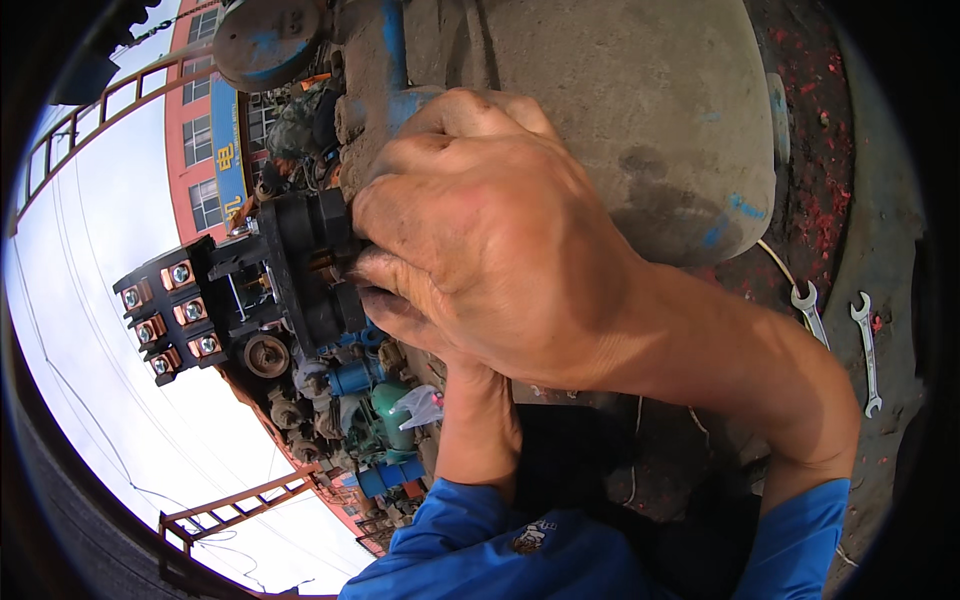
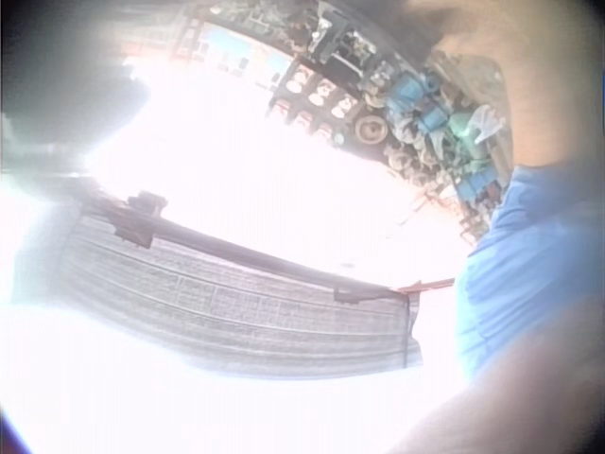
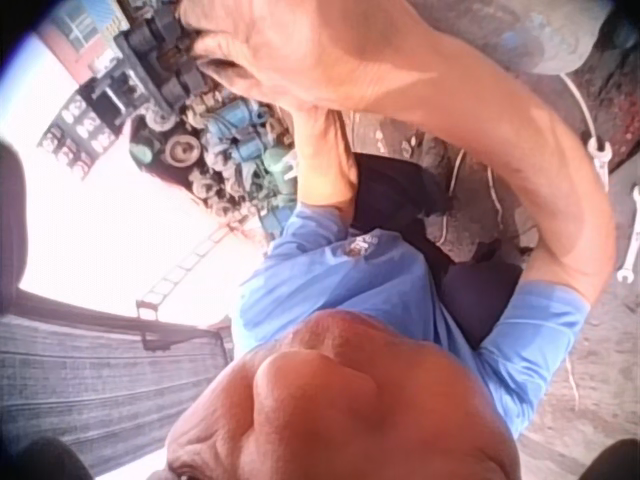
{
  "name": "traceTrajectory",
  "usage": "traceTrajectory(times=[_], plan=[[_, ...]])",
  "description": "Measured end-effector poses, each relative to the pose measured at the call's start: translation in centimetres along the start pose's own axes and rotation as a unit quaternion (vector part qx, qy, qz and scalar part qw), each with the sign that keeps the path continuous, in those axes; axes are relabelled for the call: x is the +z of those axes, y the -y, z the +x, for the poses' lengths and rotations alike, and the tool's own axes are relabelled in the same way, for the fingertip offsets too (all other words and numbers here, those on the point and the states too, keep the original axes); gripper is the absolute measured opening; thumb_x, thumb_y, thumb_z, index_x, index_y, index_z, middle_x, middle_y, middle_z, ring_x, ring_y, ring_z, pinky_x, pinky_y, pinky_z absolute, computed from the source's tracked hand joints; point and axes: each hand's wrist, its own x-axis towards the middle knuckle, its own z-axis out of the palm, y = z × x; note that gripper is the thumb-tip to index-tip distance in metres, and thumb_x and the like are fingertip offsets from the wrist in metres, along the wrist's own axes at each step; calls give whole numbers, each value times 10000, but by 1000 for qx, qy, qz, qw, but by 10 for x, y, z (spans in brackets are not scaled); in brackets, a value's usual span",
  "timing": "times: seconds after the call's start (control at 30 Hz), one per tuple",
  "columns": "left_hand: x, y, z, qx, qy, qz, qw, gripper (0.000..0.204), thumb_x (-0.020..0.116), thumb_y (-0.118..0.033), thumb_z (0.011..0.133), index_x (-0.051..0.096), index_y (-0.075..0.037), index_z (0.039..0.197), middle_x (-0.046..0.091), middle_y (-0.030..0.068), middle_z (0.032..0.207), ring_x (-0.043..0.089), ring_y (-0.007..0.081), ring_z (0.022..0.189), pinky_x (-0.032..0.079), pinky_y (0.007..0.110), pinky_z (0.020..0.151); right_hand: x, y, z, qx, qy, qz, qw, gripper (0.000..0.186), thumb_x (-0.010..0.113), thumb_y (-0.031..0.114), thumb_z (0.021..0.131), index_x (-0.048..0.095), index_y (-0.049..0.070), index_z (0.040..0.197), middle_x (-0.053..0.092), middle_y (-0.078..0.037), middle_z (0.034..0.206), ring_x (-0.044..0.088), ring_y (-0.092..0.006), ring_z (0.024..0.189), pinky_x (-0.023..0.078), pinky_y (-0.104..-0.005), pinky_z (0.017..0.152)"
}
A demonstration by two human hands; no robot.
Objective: The person removes a small metal pin from a black electrical component, then uses an angle grinder to smooth the pin's surface. After grinding, the person reinserts the pin into the component and tightens it by hand.
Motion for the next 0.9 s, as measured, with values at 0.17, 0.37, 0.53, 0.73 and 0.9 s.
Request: traceTrajectory(times=[0.17,0.37,0.53,0.73,0.9], plan=[[-6,5,-3,4,-2,2,1000,688,795,-157,882,433,30,1436,569,139,1329,601,223,1152,509,363,995,-2,2,0,4,25,-25,999,123,674,140,825,764,64,789,728,-128,845,637,-304,998,418,-472,958],[-3,10,-7,6,4,-6,1000,681,786,-175,895,431,29,1439,565,139,1335,601,223,1156,508,364,997,-11,1,7,25,67,-16,997,117,686,141,838,757,52,812,728,-150,885,638,-333,991,420,-492,952],[-7,14,-10,9,4,-3,1000,676,779,-190,905,429,28,1441,562,140,1339,601,224,1160,507,365,999,-6,2,5,45,23,22,998,114,710,145,835,757,46,864,723,-142,877,641,-338,998,422,-488,961],[-10,16,-11,15,9,-7,1000,671,770,-209,918,427,26,1444,559,141,1345,600,224,1164,506,366,1002,-8,-1,3,10,40,13,999,141,706,155,841,774,49,904,720,-130,867,642,-341,1020,432,-473,964],[-13,19,-11,23,13,-2,1000,666,762,-224,929,425,25,1446,556,141,1350,600,225,1168,505,367,1003,-8,-8,4,-1,33,18,999,143,712,162,832,779,58,905,725,-121,872,650,-336,991,436,-474,966]])
